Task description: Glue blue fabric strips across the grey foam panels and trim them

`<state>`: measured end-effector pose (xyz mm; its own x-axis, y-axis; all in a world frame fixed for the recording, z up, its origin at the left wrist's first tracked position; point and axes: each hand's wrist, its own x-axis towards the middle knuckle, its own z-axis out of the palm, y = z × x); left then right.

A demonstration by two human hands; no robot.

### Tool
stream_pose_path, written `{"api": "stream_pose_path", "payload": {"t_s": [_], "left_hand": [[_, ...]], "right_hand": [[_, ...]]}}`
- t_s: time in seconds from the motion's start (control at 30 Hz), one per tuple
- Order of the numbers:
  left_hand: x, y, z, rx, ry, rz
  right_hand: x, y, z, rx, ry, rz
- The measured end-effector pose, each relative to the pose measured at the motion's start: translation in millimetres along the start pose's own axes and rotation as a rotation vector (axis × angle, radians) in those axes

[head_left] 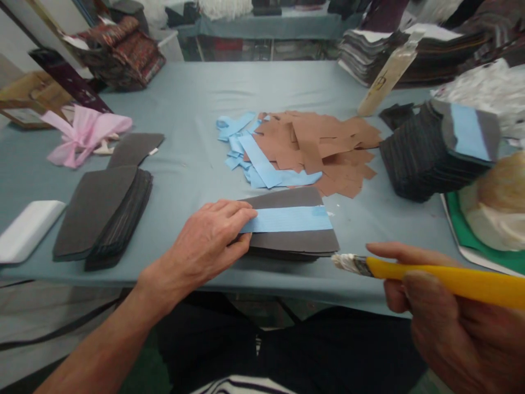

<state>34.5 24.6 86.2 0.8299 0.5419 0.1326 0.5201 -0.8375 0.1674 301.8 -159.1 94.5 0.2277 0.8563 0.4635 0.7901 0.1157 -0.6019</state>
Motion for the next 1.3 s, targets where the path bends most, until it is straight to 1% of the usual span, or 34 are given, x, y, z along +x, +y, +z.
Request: {"api": "stream_pose_path", "payload": {"t_s": [0.07,0.1,0.17,0.2,0.33,0.47,0.53,0.57,0.67,0.8,0.93,1.07,1.23,1.3], "left_hand": [[0.2,0.1,1.0,-0.022,0.007,0.001],[0.1,0.0,1.4,-0.028,0.009,-0.003],[-0.6,-0.4,2.2,-0.035,0.014,-0.014],[-1.0,-0.6,2.8,-0.041,0.018,-0.017],[-3.1,-1.5,6.7,-0.073,0.044,-0.023],[-5.4,-0.2,11.9,-0.09,0.06,-0.043],[-6.8,1.6,14.5,-0.094,0.077,-0.05],[-7.4,2.6,15.7,-0.095,0.091,-0.051],[-9.1,5.3,18.7,-0.093,0.132,-0.045],[-9.6,5.7,20.8,-0.088,0.151,-0.032],[-9.8,3.6,22.1,-0.098,0.177,-0.027],[-10.6,3.3,23.5,-0.111,0.199,-0.023],[-10.6,4.3,26.4,-0.119,0.224,-0.04],[-10.5,4.3,27.4,-0.117,0.237,-0.045]], "right_hand": [[13.4,-4.7,-0.4,-0.057,-0.048,-0.049],[19.8,-6.1,-0.3,-0.05,-0.072,-0.067],[30.9,-9.1,1.7,0.041,-0.157,-0.044],[35.4,-10.9,4.0,0.109,-0.233,-0.003],[48.0,-19.6,22.0,0.399,-0.671,0.24],[62.0,-24.9,45.6,0.67,-1.11,0.411],[70.2,-26.1,56.0,0.774,-1.259,0.464],[73.8,-26.7,60.5,0.804,-1.295,0.485],[78.9,-28.4,72.1,0.831,-1.333,0.546],[74.5,-28.6,84.4,0.905,-1.359,0.639],[69.2,-26.2,92.7,0.946,-1.338,0.732],[64.8,-24.4,95.6,0.963,-1.323,0.809],[54.7,-23.8,99.4,1.0,-1.246,0.958],[51.3,-25.2,101.3,1.027,-1.215,0.981]]}}
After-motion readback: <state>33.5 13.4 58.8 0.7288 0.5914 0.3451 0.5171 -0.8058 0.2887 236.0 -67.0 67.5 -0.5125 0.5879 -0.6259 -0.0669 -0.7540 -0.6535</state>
